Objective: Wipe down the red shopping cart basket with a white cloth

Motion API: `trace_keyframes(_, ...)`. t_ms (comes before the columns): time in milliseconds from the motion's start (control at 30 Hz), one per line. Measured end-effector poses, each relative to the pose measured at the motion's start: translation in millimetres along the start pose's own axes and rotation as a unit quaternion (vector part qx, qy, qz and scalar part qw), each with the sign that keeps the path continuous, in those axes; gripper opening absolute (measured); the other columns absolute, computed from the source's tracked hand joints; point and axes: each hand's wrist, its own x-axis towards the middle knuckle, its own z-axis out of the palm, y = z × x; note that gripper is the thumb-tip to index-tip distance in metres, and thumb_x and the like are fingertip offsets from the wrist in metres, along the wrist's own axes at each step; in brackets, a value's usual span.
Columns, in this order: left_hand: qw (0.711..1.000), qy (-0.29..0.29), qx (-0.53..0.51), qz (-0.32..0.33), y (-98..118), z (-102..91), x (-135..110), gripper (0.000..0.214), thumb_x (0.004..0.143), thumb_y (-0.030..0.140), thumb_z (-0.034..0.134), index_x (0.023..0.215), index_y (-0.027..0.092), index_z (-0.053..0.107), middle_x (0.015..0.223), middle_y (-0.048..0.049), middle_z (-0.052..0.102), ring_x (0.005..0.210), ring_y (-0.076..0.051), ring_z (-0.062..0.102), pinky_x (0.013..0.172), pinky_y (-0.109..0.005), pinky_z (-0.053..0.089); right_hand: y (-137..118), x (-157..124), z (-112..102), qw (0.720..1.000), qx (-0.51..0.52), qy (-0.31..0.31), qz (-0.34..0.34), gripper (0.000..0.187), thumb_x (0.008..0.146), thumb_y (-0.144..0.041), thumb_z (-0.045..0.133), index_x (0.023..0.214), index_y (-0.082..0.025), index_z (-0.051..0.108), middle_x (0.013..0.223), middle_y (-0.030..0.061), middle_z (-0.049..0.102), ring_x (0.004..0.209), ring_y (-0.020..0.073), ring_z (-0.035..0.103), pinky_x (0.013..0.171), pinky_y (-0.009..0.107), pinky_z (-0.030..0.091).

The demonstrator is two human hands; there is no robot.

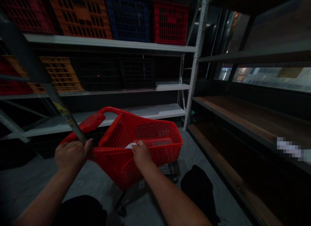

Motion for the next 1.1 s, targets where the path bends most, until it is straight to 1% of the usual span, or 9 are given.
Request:
trace_keyframes(100, 1.0, 0.006, 0.0, 0.006, -2.1, 1.5, 1.4, 0.047, 0.084, 0.044, 0.032, 0.059, 0.013, 0.058, 0.055, -0.0071, 0.058, 0.06, -0.017, 0.053, 0.064, -0.03, 0.033, 49.4, -16.9, -46.3, 0.999, -0.022, 0.026, 0.02, 0.02, 0.072, -0.006, 0.052, 0.077, -0.018, 0.067, 0.078, 0.0031, 0.056, 0.073, 0.0137, 0.053, 0.07, 0.024, 0.043)
trace_keyframes(233, 1.0, 0.015, -0.001, -0.002, -3.5, 4.6, 2.3, 0.048, 0.084, 0.044, 0.033, 0.058, 0.013, 0.058, 0.053, -0.0049, 0.057, 0.059, -0.016, 0.051, 0.063, -0.029, 0.033, 112.9, -38.4, -118.3, 0.985, -0.058, 0.135, 0.09, 0.02, 0.071, -0.011, 0.05, 0.074, -0.015, 0.069, 0.075, 0.0055, 0.059, 0.071, 0.0157, 0.056, 0.069, 0.027, 0.045)
trace_keyframes(333, 1.0, 0.023, -0.009, -0.006, -1.4, 6.0, 3.3, 0.048, 0.084, 0.043, 0.034, 0.055, 0.013, 0.057, 0.052, -0.0039, 0.056, 0.059, -0.016, 0.051, 0.064, -0.03, 0.033, 135.9, -45.4, -145.5, 0.966, -0.088, 0.195, 0.148, 0.021, 0.071, -0.015, 0.049, 0.07, -0.014, 0.07, 0.073, 0.0071, 0.06, 0.067, 0.0165, 0.057, 0.067, 0.029, 0.047)
trace_keyframes(400, 1.0, 0.024, -0.007, -0.013, 1.8, 5.7, 4.4, 0.049, 0.084, 0.043, 0.033, 0.055, 0.012, 0.057, 0.051, -0.0044, 0.056, 0.058, -0.016, 0.051, 0.065, -0.03, 0.032, 133.8, -44.3, -140.3, 0.962, -0.093, 0.21, 0.15, 0.022, 0.073, -0.016, 0.048, 0.072, -0.014, 0.07, 0.075, 0.0078, 0.06, 0.068, 0.0168, 0.057, 0.068, 0.03, 0.047)
trace_keyframes(500, 1.0, 0.018, -0.008, -0.02, 7.1, 3.4, 5.8, 0.048, 0.083, 0.043, 0.033, 0.056, 0.013, 0.058, 0.052, -0.0055, 0.057, 0.058, -0.017, 0.052, 0.065, -0.031, 0.031, 104.9, -35.1, -101.6, 0.974, -0.071, 0.19, 0.095, 0.023, 0.074, -0.014, 0.048, 0.078, -0.015, 0.07, 0.078, 0.0076, 0.059, 0.072, 0.017, 0.056, 0.071, 0.03, 0.047)
trace_keyframes(667, 0.999, 0.021, -0.023, -0.024, 11.8, -1.2, 5.1, 0.046, 0.083, 0.042, 0.034, 0.056, 0.014, 0.059, 0.055, -0.0073, 0.061, 0.061, -0.019, 0.055, 0.069, -0.033, 0.031, 16.3, -7.0, -14.7, 0.995, 0.022, 0.091, 0.023, 0.023, 0.073, -0.008, 0.051, 0.083, -0.018, 0.069, 0.079, 0.0053, 0.058, 0.074, 0.0158, 0.056, 0.072, 0.029, 0.047)
trace_keyframes(800, 0.999, 0.027, -0.032, -0.023, 13.2, -3.3, 4.2, 0.044, 0.083, 0.043, 0.034, 0.059, 0.016, 0.06, 0.058, -0.006, 0.063, 0.062, -0.019, 0.056, 0.072, -0.033, 0.032, -43.6, 18.6, 27.6, 0.996, 0.078, 0.041, -0.014, 0.022, 0.072, -0.006, 0.054, 0.083, -0.018, 0.069, 0.08, 0.0037, 0.057, 0.074, 0.0136, 0.055, 0.073, 0.025, 0.047)
trace_keyframes(933, 0.998, 0.021, -0.047, -0.02, 11.1, -1.2, 4.0, 0.044, 0.082, 0.042, 0.035, 0.058, 0.016, 0.06, 0.056, -0.0061, 0.062, 0.061, -0.019, 0.056, 0.071, -0.033, 0.032, -50.0, 27.7, 31.5, 0.997, 0.063, 0.024, -0.039, 0.019, 0.072, -0.005, 0.056, 0.079, -0.018, 0.069, 0.077, 0.003, 0.058, 0.073, 0.0123, 0.055, 0.072, 0.023, 0.046)
trace_keyframes(1100, 0.997, 0.031, -0.063, -0.015, 2.0, 3.0, 4.3, 0.041, 0.078, 0.047, 0.041, 0.056, 0.016, 0.059, 0.059, -0.0063, 0.061, 0.066, -0.02, 0.054, 0.074, -0.034, 0.031, 18.7, 4.5, -19.6, 0.999, -0.002, 0.045, 0.012, 0.02, 0.072, -0.005, 0.054, 0.077, -0.016, 0.069, 0.074, 0.0044, 0.059, 0.07, 0.0133, 0.056, 0.068, 0.024, 0.046)
